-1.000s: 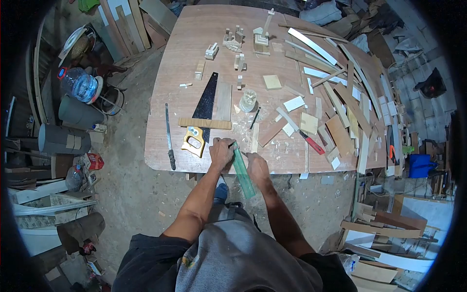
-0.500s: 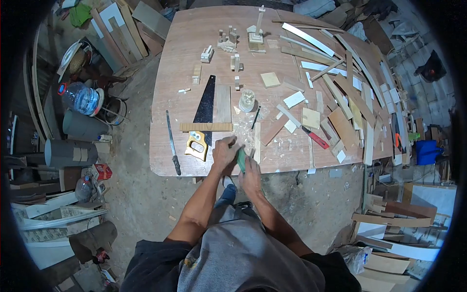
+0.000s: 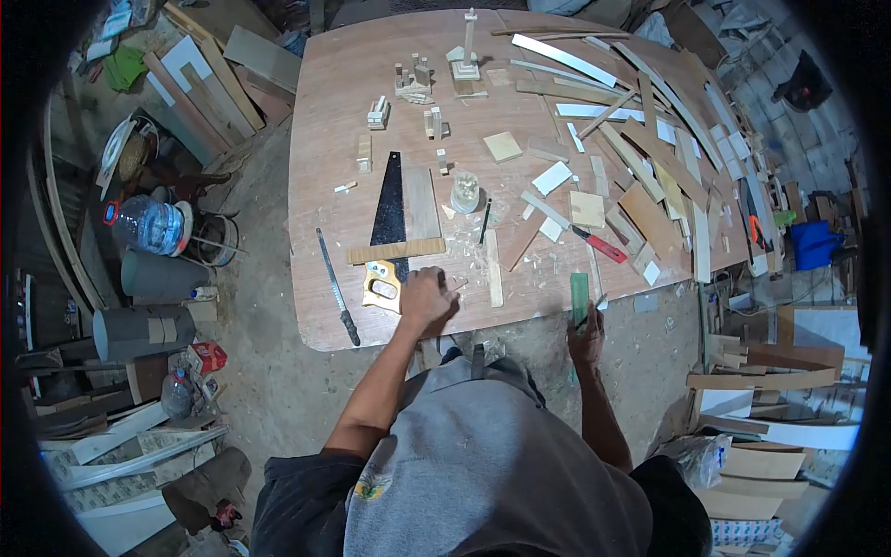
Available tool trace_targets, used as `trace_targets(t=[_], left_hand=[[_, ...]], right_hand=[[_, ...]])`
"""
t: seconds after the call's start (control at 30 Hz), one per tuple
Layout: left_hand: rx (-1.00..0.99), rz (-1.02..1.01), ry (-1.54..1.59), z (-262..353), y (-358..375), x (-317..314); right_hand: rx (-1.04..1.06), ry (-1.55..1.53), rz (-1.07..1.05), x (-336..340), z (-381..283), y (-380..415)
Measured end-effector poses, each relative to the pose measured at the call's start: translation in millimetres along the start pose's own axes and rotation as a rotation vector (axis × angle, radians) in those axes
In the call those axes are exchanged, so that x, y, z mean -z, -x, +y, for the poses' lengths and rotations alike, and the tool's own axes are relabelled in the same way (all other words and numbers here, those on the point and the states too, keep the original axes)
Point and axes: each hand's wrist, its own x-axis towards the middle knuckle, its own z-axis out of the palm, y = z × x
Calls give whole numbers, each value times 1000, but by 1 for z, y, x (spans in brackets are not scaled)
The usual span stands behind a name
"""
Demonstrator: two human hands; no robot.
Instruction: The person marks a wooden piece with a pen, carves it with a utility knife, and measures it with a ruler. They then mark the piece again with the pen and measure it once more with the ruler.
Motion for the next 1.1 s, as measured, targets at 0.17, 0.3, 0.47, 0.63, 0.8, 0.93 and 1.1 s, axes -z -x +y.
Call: trace_targets(t=[0.17,0.3,0.47,0.63,0.8,0.93,1.1], left_hand=[[-95,148,-343,13,-11,-30],[-19,82,-247,21,-17,-19],[-16,391,189,46,-21,5],[139,453,511,92,-20,36],[148,621,561,119,-21,43],[264,556,801,133,-23,45],[343,450,1344,155,-22,52]], right_hand=[[62,3,-4,-4,-8,-7],[124,-70,-13,-6,-14,-25],[101,-78,-121,-6,-16,-50],[118,-158,-289,5,-14,-90],[211,-186,-315,3,-5,-127],[247,-180,-379,15,-5,-153],[264,-193,-400,29,-8,-171]])
